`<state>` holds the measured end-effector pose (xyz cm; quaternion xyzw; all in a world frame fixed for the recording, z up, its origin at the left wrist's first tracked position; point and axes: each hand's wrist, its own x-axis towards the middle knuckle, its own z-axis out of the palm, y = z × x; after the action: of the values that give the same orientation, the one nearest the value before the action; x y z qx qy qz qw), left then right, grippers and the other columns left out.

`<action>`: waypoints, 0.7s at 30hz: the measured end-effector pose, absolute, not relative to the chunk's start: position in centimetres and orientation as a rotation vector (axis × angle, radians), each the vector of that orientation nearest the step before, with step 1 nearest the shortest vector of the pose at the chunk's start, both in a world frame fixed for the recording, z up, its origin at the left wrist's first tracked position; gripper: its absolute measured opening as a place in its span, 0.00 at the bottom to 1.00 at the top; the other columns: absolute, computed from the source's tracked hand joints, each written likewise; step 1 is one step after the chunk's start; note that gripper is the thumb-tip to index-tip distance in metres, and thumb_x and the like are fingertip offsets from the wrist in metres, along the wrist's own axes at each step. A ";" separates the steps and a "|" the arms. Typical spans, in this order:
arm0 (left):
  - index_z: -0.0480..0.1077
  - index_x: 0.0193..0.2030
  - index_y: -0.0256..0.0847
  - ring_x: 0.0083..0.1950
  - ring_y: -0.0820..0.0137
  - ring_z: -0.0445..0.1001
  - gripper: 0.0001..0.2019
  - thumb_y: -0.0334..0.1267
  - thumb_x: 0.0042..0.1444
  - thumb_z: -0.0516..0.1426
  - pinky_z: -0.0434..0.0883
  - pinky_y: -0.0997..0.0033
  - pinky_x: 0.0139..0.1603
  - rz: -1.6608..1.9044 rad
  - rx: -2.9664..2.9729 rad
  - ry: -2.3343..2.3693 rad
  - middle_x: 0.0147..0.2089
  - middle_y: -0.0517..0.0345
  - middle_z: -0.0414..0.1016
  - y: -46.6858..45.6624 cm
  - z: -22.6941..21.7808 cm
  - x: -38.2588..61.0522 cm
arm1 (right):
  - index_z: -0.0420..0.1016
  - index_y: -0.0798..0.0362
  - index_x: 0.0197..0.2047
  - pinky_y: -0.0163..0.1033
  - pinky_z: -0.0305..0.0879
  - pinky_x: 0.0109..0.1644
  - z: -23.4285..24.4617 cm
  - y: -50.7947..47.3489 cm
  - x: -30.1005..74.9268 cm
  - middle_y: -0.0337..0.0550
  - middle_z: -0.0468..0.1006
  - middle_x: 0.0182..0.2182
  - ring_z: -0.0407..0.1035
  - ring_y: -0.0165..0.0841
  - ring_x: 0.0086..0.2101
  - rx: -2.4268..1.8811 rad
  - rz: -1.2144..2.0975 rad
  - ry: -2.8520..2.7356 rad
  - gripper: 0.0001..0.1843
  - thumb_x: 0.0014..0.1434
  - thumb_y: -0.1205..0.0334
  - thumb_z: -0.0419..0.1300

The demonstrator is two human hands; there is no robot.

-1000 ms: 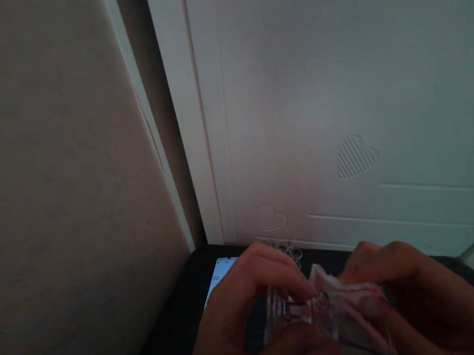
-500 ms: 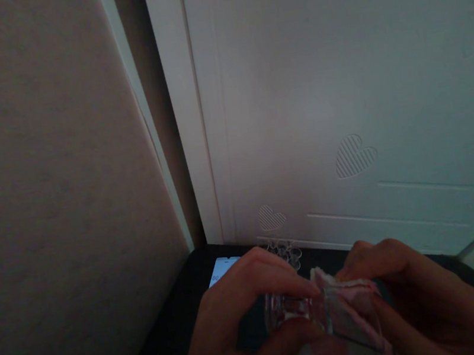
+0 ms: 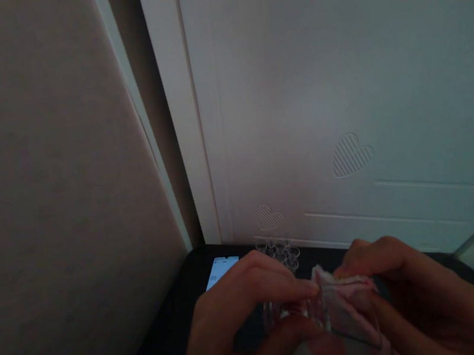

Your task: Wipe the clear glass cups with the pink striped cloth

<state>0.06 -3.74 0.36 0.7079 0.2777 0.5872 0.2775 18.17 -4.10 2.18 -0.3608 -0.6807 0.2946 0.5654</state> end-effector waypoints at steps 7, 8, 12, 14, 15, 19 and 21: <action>0.75 0.41 0.47 0.28 0.74 0.71 0.05 0.39 0.58 0.62 0.67 0.75 0.29 1.605 2.003 0.777 0.27 0.64 0.72 -3.7 0.6 0.1 | 0.77 0.43 0.33 0.28 0.65 0.25 2.0 -4.1 18.7 0.33 0.76 0.23 0.70 0.28 0.23 -0.871 0.658 -1.646 0.08 0.57 0.67 0.61; 0.76 0.41 0.47 0.27 0.75 0.70 0.05 0.40 0.58 0.62 0.66 0.75 0.28 1.600 2.022 0.785 0.27 0.64 0.71 -3.7 0.7 0.0 | 0.77 0.43 0.33 0.29 0.66 0.25 2.0 -4.1 18.7 0.33 0.76 0.23 0.71 0.28 0.24 -0.873 0.660 -1.671 0.07 0.58 0.67 0.61; 0.76 0.40 0.47 0.26 0.76 0.70 0.06 0.42 0.58 0.61 0.66 0.76 0.27 1.588 2.045 0.821 0.26 0.64 0.70 -3.9 0.9 0.0 | 0.77 0.44 0.33 0.29 0.66 0.24 2.1 -4.1 18.7 0.34 0.76 0.23 0.70 0.28 0.23 -0.859 0.656 -1.691 0.07 0.58 0.66 0.61; 0.76 0.40 0.47 0.26 0.76 0.71 0.05 0.42 0.58 0.61 0.66 0.77 0.27 1.587 2.044 0.842 0.26 0.65 0.71 -3.9 0.9 0.1 | 0.77 0.44 0.32 0.28 0.65 0.23 2.1 -4.0 18.6 0.33 0.75 0.22 0.69 0.28 0.22 -0.855 0.656 -1.654 0.06 0.58 0.66 0.62; 0.75 0.40 0.48 0.26 0.76 0.71 0.05 0.42 0.58 0.61 0.66 0.77 0.26 1.583 2.042 0.857 0.26 0.65 0.71 -4.0 0.9 0.1 | 0.77 0.44 0.33 0.28 0.65 0.23 2.1 -4.0 18.6 0.33 0.75 0.22 0.69 0.28 0.22 -0.853 0.662 -1.650 0.06 0.58 0.66 0.62; 0.74 0.39 0.49 0.26 0.76 0.71 0.04 0.43 0.58 0.61 0.66 0.78 0.26 1.552 2.050 0.927 0.27 0.66 0.72 -4.3 0.9 0.1 | 0.77 0.44 0.34 0.29 0.66 0.25 2.0 -3.9 18.7 0.34 0.76 0.24 0.71 0.29 0.24 -0.845 0.698 -1.656 0.07 0.58 0.67 0.61; 0.74 0.40 0.50 0.26 0.75 0.71 0.05 0.42 0.57 0.62 0.65 0.77 0.26 1.545 2.072 0.931 0.27 0.66 0.72 -4.5 0.9 0.0 | 0.77 0.44 0.34 0.29 0.66 0.25 2.0 -3.8 18.8 0.34 0.76 0.24 0.71 0.28 0.24 -0.835 0.703 -1.651 0.07 0.58 0.67 0.61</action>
<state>0.02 -4.49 0.85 0.7395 0.3323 0.5516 0.1960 18.76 -3.82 2.03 -0.3526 -0.6972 0.2970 0.5490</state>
